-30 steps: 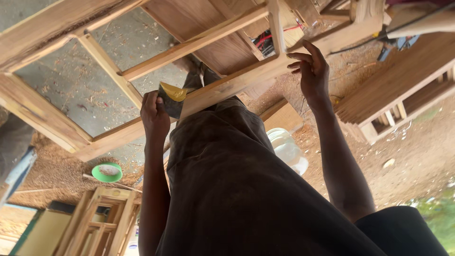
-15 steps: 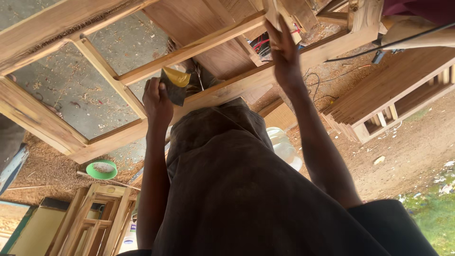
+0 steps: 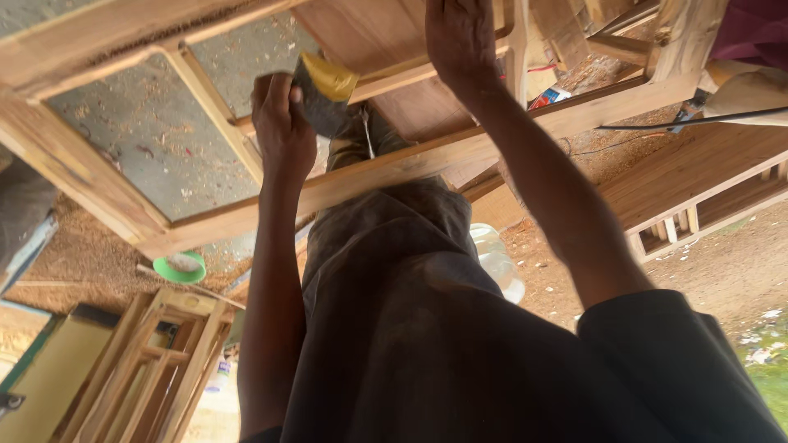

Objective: The person sands a wooden frame using a sanding block. They move around the frame, sanding different sections and edges while holding the frame with one hand and the sanding block with the other.

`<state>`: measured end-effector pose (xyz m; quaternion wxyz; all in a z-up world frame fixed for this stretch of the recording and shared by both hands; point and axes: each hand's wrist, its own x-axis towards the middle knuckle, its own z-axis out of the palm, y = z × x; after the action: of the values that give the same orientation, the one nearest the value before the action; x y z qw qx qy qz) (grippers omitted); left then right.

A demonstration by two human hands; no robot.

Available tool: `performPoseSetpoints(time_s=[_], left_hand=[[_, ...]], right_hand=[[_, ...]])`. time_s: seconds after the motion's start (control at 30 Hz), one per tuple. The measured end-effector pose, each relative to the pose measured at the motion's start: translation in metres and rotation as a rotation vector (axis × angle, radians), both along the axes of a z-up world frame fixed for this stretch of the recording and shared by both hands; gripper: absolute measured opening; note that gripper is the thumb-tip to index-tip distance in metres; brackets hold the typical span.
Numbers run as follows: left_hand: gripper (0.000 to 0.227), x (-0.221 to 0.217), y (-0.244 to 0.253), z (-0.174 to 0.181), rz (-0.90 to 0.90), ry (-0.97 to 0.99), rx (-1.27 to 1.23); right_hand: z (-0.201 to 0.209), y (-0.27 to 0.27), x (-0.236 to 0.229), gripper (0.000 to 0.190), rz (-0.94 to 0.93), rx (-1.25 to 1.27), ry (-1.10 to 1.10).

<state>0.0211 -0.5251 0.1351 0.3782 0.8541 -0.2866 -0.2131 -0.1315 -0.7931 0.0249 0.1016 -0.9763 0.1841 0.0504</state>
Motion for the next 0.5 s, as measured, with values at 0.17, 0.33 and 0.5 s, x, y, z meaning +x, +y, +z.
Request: performPoseSetpoints(time_s=[0.17, 0.33, 0.5], left_hand=[[0.018, -0.001, -0.029, -0.01, 0.007, 0.042, -0.022], [0.023, -0.021, -0.039, -0.024, 0.209, 0.414, 0.016], [0.024, -0.047, -0.079, -0.044, 0.544, 1.099, -0.307]], right_hand=[[0.046, -0.006, 0.01, 0.048, 0.166, -0.353, 0.237], [0.099, 0.011, -0.017, 0.063, -0.135, 0.251, -0.012], [0.124, 0.044, -0.02, 0.066, -0.592, 1.377, -0.378]])
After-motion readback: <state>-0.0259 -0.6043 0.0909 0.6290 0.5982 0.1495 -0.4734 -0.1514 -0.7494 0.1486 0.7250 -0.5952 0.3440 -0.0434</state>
